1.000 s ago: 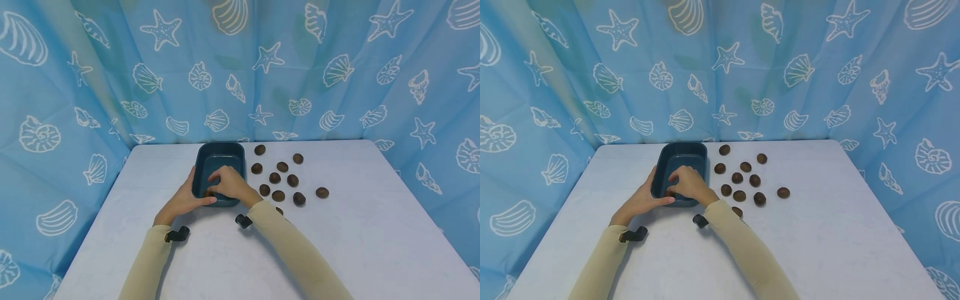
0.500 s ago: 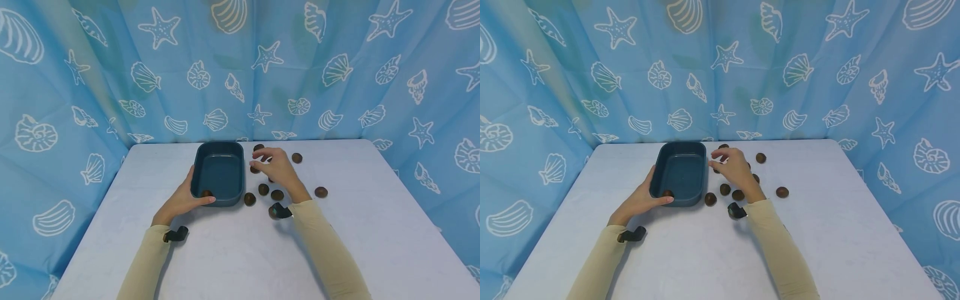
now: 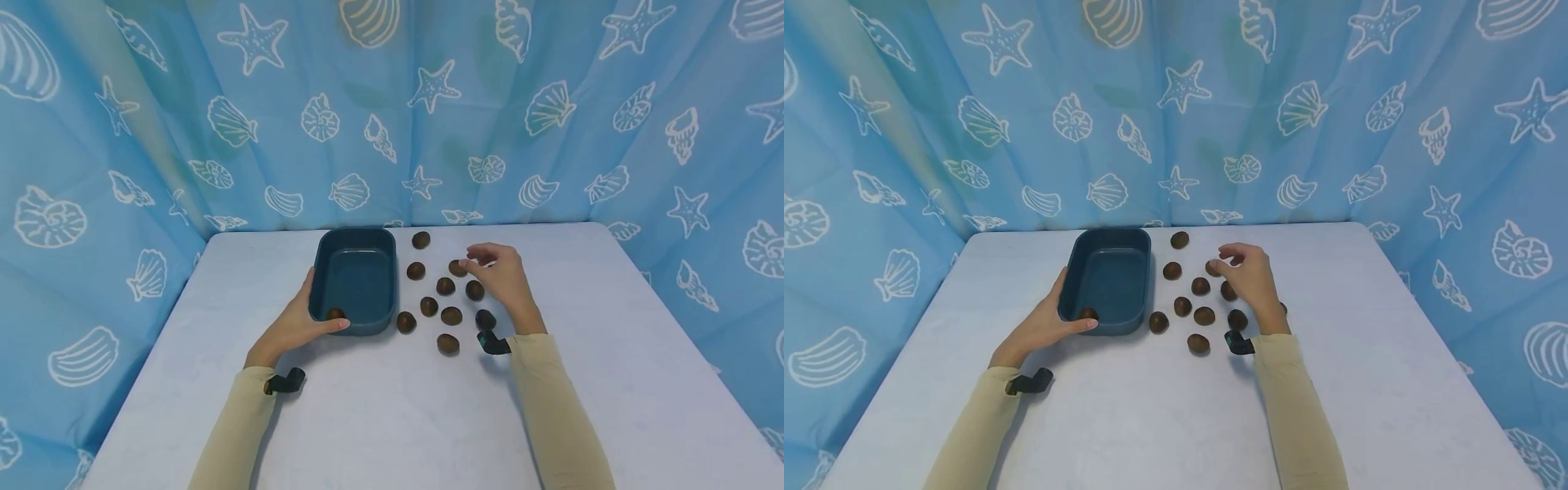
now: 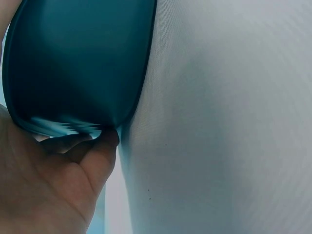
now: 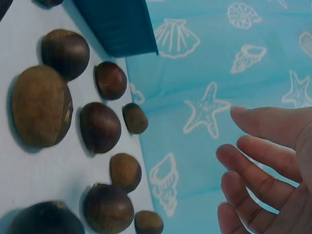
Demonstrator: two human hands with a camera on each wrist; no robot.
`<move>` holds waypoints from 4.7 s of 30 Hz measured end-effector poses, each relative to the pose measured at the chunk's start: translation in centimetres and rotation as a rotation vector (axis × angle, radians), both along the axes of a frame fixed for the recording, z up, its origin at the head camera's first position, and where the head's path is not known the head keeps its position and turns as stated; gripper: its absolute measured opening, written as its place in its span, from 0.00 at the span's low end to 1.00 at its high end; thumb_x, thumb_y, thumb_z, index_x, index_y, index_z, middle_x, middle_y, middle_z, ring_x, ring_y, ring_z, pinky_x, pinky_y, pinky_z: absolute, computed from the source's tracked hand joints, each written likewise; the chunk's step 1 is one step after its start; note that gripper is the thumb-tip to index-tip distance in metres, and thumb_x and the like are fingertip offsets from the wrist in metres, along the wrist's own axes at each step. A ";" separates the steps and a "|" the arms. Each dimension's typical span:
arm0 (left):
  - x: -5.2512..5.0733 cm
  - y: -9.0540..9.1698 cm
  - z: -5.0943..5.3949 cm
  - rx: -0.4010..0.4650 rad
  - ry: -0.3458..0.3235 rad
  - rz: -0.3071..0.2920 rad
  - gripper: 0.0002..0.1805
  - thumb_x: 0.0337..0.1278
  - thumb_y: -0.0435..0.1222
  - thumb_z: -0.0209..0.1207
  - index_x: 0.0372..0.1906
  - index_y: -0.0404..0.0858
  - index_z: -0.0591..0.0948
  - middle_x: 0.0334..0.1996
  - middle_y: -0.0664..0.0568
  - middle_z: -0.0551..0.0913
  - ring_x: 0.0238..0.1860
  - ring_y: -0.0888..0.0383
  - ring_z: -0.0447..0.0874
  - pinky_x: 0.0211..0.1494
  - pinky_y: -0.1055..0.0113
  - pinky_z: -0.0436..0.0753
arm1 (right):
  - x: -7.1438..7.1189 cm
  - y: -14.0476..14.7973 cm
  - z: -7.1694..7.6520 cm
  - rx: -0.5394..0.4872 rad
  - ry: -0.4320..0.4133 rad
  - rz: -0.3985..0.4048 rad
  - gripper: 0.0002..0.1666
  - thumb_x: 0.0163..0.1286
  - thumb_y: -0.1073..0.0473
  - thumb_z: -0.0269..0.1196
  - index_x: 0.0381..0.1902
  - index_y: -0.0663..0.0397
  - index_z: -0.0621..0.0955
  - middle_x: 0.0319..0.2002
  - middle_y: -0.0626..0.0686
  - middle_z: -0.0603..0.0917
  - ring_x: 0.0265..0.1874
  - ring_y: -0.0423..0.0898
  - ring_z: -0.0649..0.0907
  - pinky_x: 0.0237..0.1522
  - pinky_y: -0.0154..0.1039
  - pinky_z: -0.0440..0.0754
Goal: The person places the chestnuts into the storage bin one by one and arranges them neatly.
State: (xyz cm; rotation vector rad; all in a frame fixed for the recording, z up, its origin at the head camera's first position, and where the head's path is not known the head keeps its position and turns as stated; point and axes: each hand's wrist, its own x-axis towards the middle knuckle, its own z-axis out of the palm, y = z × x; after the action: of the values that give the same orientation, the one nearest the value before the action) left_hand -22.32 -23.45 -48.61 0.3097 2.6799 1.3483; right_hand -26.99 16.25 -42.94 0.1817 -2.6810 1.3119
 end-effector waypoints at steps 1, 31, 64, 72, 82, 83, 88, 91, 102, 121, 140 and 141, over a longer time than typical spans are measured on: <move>-0.1 0.0 0.0 0.000 0.004 0.000 0.71 0.52 0.53 0.75 0.84 0.59 0.31 0.86 0.50 0.42 0.84 0.41 0.51 0.77 0.30 0.61 | -0.1 0.1 -0.1 -0.001 0.001 -0.004 0.21 0.71 0.54 0.68 0.58 0.58 0.85 0.54 0.61 0.87 0.54 0.58 0.82 0.55 0.54 0.80; 0.1 -0.1 0.2 0.012 -0.014 0.001 0.71 0.51 0.54 0.75 0.84 0.59 0.32 0.86 0.49 0.46 0.83 0.41 0.53 0.77 0.29 0.61 | -0.9 2.2 -3.6 0.156 -0.349 -0.040 0.32 0.68 0.49 0.69 0.61 0.66 0.80 0.57 0.66 0.84 0.57 0.62 0.83 0.62 0.57 0.80; -0.1 -0.2 0.0 0.035 0.017 -0.025 0.70 0.51 0.52 0.76 0.84 0.57 0.34 0.85 0.49 0.47 0.82 0.41 0.55 0.77 0.28 0.61 | -0.7 1.6 -2.5 0.165 -0.316 -0.029 0.29 0.64 0.52 0.73 0.56 0.66 0.83 0.52 0.65 0.86 0.51 0.59 0.83 0.58 0.55 0.81; -0.1 -0.2 0.1 0.033 0.016 -0.022 0.70 0.52 0.52 0.75 0.84 0.59 0.33 0.86 0.51 0.45 0.83 0.41 0.54 0.77 0.29 0.61 | -0.4 1.0 -1.3 0.111 -0.275 -0.002 0.29 0.64 0.53 0.73 0.58 0.65 0.83 0.53 0.64 0.85 0.50 0.58 0.82 0.52 0.51 0.81; -0.2 -0.1 0.1 0.030 0.030 -0.027 0.70 0.52 0.51 0.75 0.84 0.58 0.33 0.86 0.49 0.45 0.83 0.41 0.54 0.77 0.29 0.61 | -0.2 0.3 -0.6 0.024 -0.207 0.036 0.28 0.65 0.55 0.73 0.59 0.65 0.83 0.55 0.64 0.86 0.54 0.60 0.86 0.54 0.51 0.86; -0.2 -0.1 0.1 0.026 0.033 -0.029 0.70 0.52 0.51 0.75 0.84 0.57 0.33 0.86 0.49 0.45 0.83 0.40 0.54 0.77 0.29 0.61 | -0.1 0.2 -0.5 0.018 -0.204 0.039 0.28 0.65 0.55 0.73 0.59 0.65 0.83 0.55 0.64 0.86 0.54 0.60 0.86 0.54 0.51 0.86; -0.1 -0.1 0.1 0.004 0.032 -0.030 0.70 0.52 0.52 0.75 0.84 0.56 0.33 0.86 0.48 0.45 0.83 0.39 0.54 0.76 0.28 0.62 | 0.1 -0.4 -0.3 -0.005 -0.198 0.045 0.28 0.65 0.55 0.72 0.60 0.63 0.84 0.56 0.63 0.85 0.55 0.59 0.85 0.54 0.49 0.84; 0.0 -0.1 0.2 0.006 0.025 -0.026 0.70 0.53 0.52 0.74 0.84 0.56 0.33 0.86 0.48 0.45 0.83 0.38 0.54 0.76 0.28 0.62 | 0.2 -0.8 -0.1 -0.019 -0.186 0.059 0.27 0.65 0.55 0.72 0.59 0.61 0.84 0.54 0.61 0.85 0.53 0.57 0.85 0.54 0.47 0.84; -0.2 -0.1 0.0 0.014 0.031 -0.021 0.70 0.52 0.51 0.75 0.84 0.56 0.33 0.86 0.48 0.45 0.83 0.39 0.54 0.77 0.29 0.61 | 0.6 -2.2 0.4 -0.082 -0.152 0.120 0.26 0.65 0.54 0.73 0.59 0.59 0.84 0.54 0.59 0.85 0.53 0.56 0.85 0.58 0.51 0.83; -0.3 -0.1 -0.1 0.035 0.032 -0.019 0.70 0.51 0.52 0.76 0.85 0.57 0.34 0.86 0.50 0.46 0.83 0.42 0.54 0.77 0.30 0.62 | 1.9 -5.4 1.9 -0.137 -0.101 0.188 0.25 0.65 0.53 0.73 0.59 0.54 0.85 0.51 0.58 0.89 0.49 0.53 0.87 0.54 0.50 0.86; -0.2 0.0 0.2 0.020 0.021 -0.010 0.70 0.51 0.53 0.75 0.85 0.56 0.33 0.86 0.49 0.46 0.83 0.40 0.54 0.77 0.30 0.62 | 1.4 -9.9 1.3 -0.147 -0.004 0.397 0.20 0.65 0.54 0.74 0.53 0.54 0.88 0.43 0.54 0.90 0.43 0.50 0.86 0.46 0.44 0.85; -0.2 0.0 0.2 0.025 0.023 -0.013 0.70 0.51 0.52 0.75 0.85 0.56 0.33 0.86 0.50 0.46 0.83 0.41 0.54 0.77 0.30 0.62 | 1.4 -10.1 1.2 -0.135 -0.002 0.399 0.20 0.65 0.53 0.74 0.53 0.53 0.88 0.43 0.53 0.90 0.43 0.49 0.86 0.47 0.44 0.85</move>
State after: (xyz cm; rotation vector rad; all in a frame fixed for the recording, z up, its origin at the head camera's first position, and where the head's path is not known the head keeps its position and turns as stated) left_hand -22.53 -23.49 -48.43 0.3470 2.6769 1.3836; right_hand -25.58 6.10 -41.71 0.7296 -2.6323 1.5895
